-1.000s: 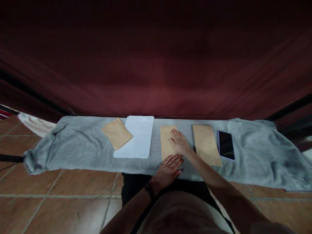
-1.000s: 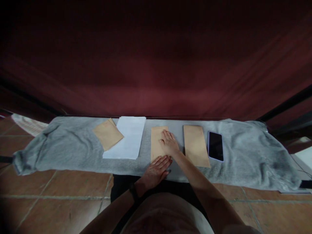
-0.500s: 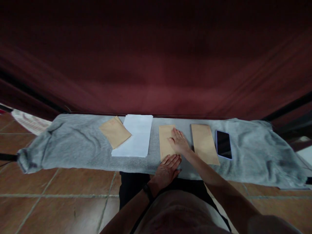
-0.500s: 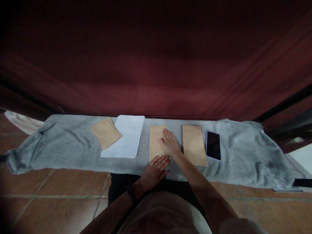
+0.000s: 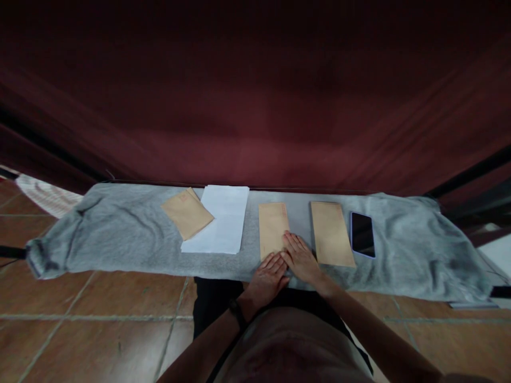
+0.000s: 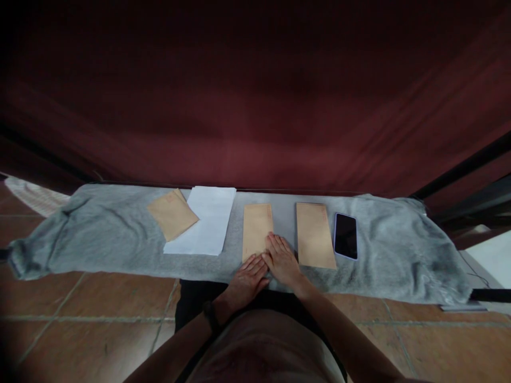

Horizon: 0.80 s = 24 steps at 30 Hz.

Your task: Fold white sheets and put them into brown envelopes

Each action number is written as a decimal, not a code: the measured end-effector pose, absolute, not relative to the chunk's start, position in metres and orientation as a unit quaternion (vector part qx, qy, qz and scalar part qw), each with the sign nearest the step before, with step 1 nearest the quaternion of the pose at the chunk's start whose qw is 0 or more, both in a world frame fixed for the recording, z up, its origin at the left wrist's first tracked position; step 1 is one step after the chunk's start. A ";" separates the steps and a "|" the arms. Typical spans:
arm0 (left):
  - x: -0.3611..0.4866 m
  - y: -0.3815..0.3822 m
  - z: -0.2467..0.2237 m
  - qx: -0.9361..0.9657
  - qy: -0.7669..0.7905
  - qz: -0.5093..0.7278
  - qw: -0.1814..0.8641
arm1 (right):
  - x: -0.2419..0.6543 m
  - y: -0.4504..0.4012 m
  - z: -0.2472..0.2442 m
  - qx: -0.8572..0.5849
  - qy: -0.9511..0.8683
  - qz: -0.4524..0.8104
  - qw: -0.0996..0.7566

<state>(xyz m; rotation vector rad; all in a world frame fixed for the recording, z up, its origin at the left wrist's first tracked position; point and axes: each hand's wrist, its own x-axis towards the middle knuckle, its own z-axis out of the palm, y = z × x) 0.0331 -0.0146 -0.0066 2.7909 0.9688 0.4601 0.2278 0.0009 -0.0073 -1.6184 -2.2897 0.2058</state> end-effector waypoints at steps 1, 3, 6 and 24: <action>0.032 -0.015 -0.005 0.931 0.324 0.150 0.077 | 0.228 -0.005 -0.007 -0.563 -0.806 0.076 0.168; 0.029 -0.016 -0.003 0.930 0.326 0.147 0.080 | 0.228 -0.018 -0.006 -0.557 -0.810 0.078 0.167; 0.024 -0.019 0.001 0.928 0.334 0.144 0.079 | 0.230 -0.036 -0.006 -0.548 -0.817 0.078 0.162; 0.021 -0.019 0.004 0.903 0.415 0.112 0.013 | 0.235 -0.073 -0.008 -0.602 -0.763 0.083 0.222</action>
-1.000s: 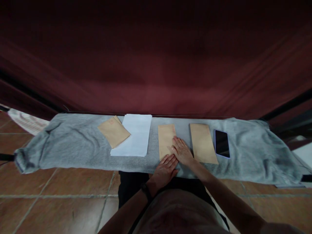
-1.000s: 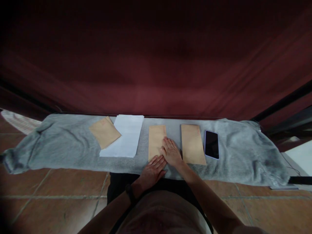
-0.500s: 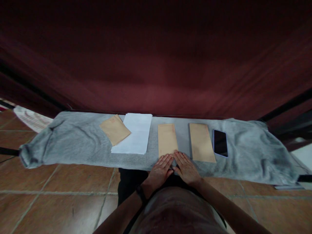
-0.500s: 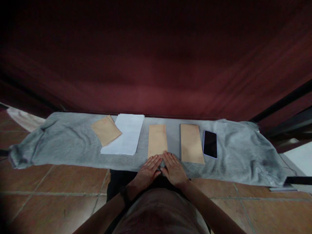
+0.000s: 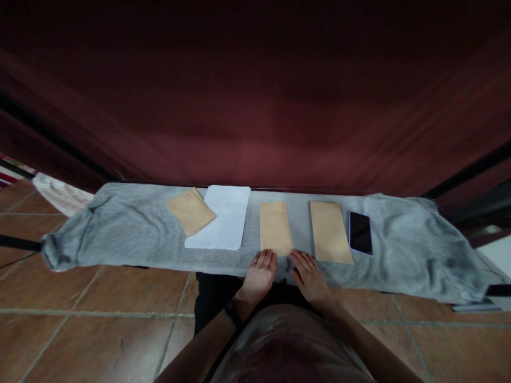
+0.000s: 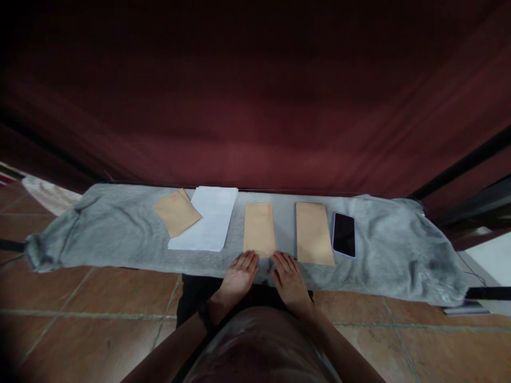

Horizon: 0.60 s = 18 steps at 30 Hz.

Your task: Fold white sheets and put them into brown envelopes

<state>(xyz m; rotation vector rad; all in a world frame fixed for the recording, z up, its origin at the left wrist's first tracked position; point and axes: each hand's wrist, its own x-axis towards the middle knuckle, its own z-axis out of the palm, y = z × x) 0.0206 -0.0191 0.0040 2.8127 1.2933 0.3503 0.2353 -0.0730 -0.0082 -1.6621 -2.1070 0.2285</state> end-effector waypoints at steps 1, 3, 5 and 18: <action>0.027 -0.016 0.007 0.903 0.417 0.100 0.009 | 0.234 -0.071 -0.010 -0.621 -0.745 0.077 0.233; 0.040 -0.008 0.013 0.906 0.415 0.083 -0.004 | 0.229 -0.065 -0.014 -0.653 -0.711 0.066 0.251; 0.051 -0.001 0.019 0.909 0.410 0.073 -0.020 | 0.224 -0.057 -0.018 -0.670 -0.692 0.062 0.261; 0.080 0.016 0.030 0.886 0.434 0.147 0.075 | 0.226 -0.010 -0.021 -0.671 -0.596 0.200 0.394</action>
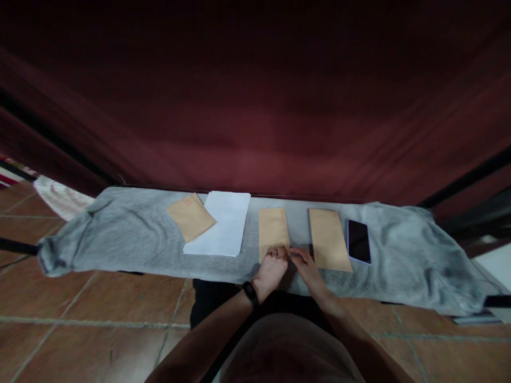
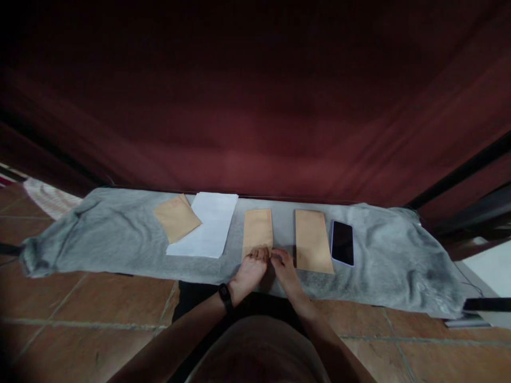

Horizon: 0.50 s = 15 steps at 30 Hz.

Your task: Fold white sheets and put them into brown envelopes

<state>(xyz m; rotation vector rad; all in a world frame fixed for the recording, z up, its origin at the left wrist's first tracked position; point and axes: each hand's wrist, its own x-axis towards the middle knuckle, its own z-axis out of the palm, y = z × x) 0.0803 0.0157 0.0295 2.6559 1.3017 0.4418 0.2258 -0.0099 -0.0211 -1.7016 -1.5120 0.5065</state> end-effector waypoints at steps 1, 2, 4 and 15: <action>0.080 0.020 0.036 0.875 0.446 0.163 0.093 | 0.225 -0.009 -0.017 -0.662 -0.593 0.215 0.406; 0.078 0.026 0.044 0.863 0.460 0.181 0.110 | 0.224 -0.008 -0.011 -0.651 -0.587 0.232 0.422; 0.071 0.040 0.067 0.834 0.490 0.217 0.133 | 0.223 -0.006 0.002 -0.627 -0.572 0.265 0.457; 0.053 0.040 0.074 0.281 0.529 0.557 0.575 | 0.214 -0.022 0.046 -0.626 -0.602 0.201 0.453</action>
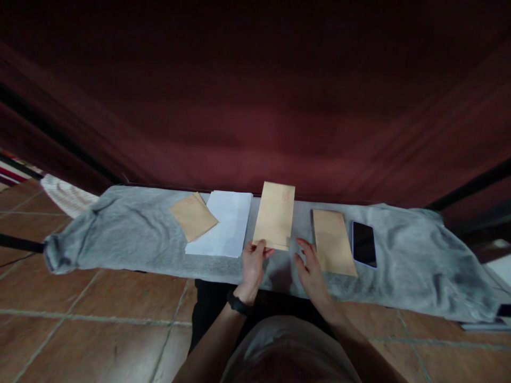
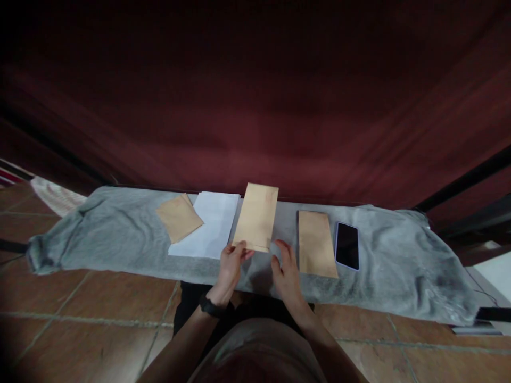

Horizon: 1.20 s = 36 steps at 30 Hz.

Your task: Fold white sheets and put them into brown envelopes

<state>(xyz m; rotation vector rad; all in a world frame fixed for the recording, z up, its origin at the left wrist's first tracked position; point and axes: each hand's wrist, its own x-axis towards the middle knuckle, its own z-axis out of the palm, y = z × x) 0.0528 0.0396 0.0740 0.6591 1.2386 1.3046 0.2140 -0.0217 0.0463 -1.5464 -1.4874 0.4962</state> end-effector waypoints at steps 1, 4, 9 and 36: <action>0.055 0.032 0.062 0.252 0.527 0.548 0.598 | 0.211 -0.025 0.044 -0.626 -0.616 0.192 0.438; 0.062 0.013 0.033 0.207 0.519 0.523 0.643 | 0.203 -0.036 0.033 -0.605 -0.668 0.184 0.392; 0.072 -0.001 0.017 0.204 0.517 0.497 0.666 | 0.199 -0.048 0.010 -0.561 -0.752 0.169 0.302; 0.023 -0.025 0.002 0.903 0.413 0.113 0.028 | 0.229 -0.069 -0.020 -0.563 -0.803 -0.058 0.185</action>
